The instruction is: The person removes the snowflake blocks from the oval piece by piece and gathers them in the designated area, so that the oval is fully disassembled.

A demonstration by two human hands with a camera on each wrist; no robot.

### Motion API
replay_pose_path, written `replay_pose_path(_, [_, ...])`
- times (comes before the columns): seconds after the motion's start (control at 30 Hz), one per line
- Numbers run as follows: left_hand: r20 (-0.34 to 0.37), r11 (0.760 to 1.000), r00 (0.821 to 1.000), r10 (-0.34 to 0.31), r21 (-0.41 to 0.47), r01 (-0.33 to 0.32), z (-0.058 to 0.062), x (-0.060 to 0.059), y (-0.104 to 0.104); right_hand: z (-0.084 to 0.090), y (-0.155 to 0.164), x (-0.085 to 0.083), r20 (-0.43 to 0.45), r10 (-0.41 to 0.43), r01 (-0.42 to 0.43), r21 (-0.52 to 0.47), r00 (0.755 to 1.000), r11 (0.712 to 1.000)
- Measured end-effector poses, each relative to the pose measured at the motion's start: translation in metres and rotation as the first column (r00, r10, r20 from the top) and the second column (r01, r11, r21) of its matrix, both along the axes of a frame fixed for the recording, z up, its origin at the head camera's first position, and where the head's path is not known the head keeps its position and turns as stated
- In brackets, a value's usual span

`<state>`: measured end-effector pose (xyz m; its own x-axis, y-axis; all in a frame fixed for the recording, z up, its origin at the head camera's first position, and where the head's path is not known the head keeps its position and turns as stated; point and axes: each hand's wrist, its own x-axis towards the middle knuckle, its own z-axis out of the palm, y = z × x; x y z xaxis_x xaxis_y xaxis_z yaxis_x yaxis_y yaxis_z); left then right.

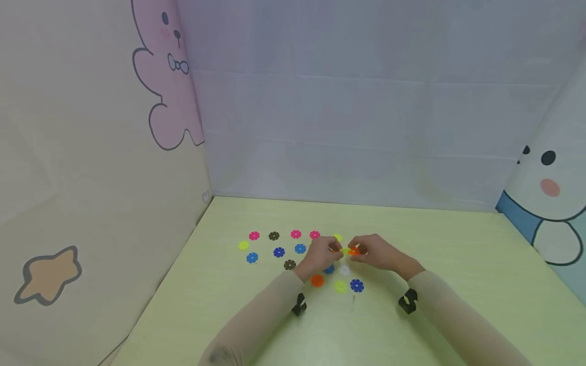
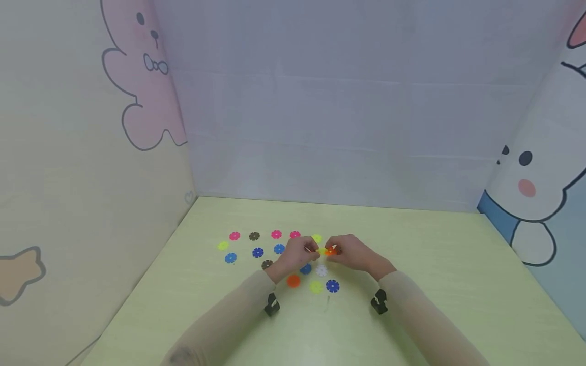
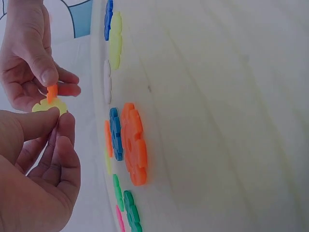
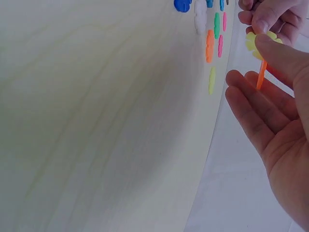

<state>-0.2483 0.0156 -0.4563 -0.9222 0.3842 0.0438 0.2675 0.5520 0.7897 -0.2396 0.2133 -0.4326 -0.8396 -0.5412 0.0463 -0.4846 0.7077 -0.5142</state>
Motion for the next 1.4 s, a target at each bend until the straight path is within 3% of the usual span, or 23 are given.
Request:
replay_pose_path(0.33, [0.042, 1.0, 0.999, 0.002, -0.005, -0.002, 0.0017, 0.0001, -0.0029, -0.0067, 0.0027, -0.0038, 0.019, 0.0, 0.0, -0.05, 1.0, 0.999])
replay_pose_path(0.77, [-0.012, 0.997, 0.999, -0.036, -0.075, 0.035, 0.0045, -0.0003, -0.0051, -0.0028, 0.0031, -0.0041, 0.098, 0.002, 0.005, -0.071, 0.995, 0.997])
replay_pose_path(1.17, [-0.035, 0.999, 0.999, -0.034, 0.015, 0.035, 0.0027, -0.0007, -0.0053, 0.0001, -0.0016, -0.0041, 0.068, 0.066, -0.06, -0.09, 0.995, 0.994])
replay_pose_path(1.4, [-0.084, 0.997, 0.994, -0.073, 0.016, 0.075, 0.0031, -0.0017, -0.0065, -0.0015, -0.001, -0.0056, 0.069, 0.072, -0.066, -0.088, 0.995, 0.994])
